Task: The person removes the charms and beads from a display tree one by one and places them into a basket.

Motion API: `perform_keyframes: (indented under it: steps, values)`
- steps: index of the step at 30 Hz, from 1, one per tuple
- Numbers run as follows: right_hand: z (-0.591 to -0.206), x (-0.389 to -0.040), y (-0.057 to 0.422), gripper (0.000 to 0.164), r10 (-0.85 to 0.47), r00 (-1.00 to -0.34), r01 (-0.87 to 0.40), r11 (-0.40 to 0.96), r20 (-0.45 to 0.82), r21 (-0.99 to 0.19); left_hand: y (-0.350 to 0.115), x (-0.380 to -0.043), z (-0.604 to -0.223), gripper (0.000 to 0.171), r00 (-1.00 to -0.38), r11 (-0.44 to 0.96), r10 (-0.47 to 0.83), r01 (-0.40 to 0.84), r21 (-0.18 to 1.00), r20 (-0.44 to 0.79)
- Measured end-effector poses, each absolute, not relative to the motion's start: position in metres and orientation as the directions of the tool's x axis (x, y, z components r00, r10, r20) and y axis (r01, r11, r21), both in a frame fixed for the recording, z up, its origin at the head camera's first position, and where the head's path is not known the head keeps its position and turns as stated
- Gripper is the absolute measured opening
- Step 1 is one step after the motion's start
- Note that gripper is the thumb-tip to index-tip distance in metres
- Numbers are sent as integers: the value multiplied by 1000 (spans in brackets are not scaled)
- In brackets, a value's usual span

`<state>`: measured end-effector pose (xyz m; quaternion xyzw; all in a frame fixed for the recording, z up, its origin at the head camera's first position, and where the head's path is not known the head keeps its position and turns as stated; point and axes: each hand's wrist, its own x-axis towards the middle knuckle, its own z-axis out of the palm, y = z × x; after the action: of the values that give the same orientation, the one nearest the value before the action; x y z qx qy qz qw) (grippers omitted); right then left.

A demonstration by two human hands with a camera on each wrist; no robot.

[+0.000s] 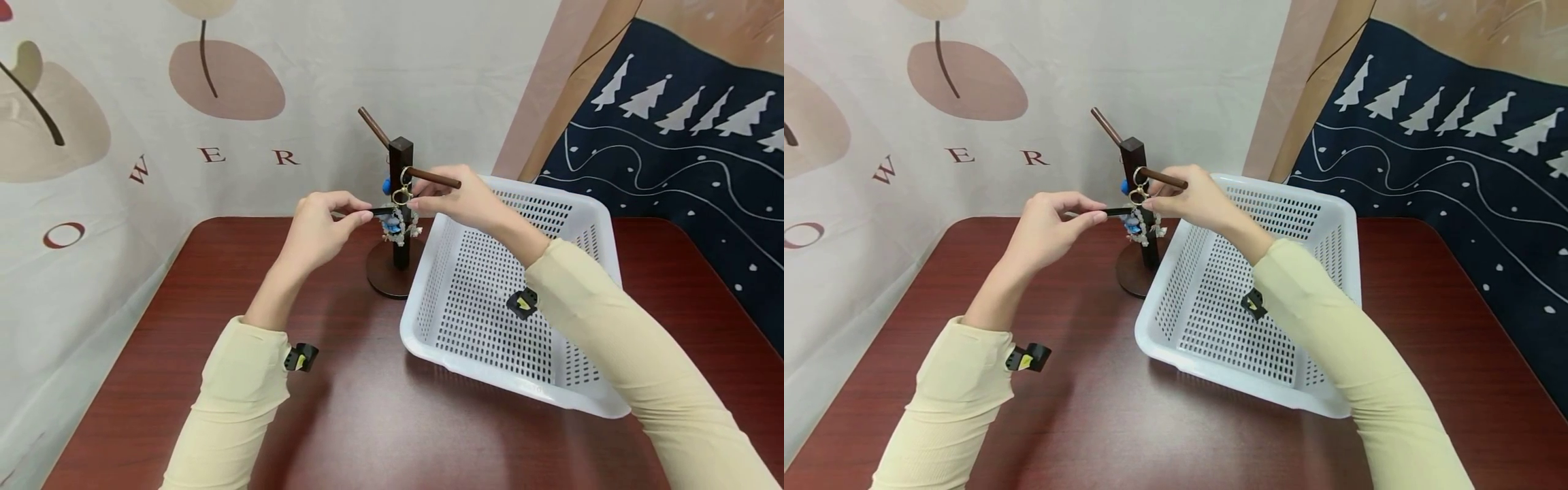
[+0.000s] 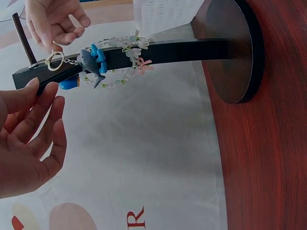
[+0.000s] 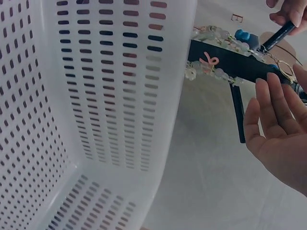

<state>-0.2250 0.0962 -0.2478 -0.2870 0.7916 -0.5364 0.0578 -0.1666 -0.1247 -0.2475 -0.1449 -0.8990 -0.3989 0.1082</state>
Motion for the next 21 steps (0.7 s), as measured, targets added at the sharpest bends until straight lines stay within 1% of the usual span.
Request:
perform_keyframes:
  steps: [4,10,14,17,21]
  values:
    - [-251,-227,91,12,-509,-830,-373,205,227,-905,-125,-167,-248,15,-934,639,175,347,687,310]
    - [-252,-226,87,7,-504,-842,-301,149,190,-942,-125,-167,-248,14,-932,638,176,354,684,317]
    - [-251,-224,88,5,-490,-852,-296,156,186,-943,-125,-167,-248,14,-931,636,176,354,685,319]
    - [-250,-224,91,7,-504,-843,-312,167,191,-935,-126,-167,-248,14,-934,636,175,349,688,312]
    - [-249,-223,93,8,-526,-830,-300,140,186,-944,-126,-167,-247,14,-939,643,173,336,688,296]
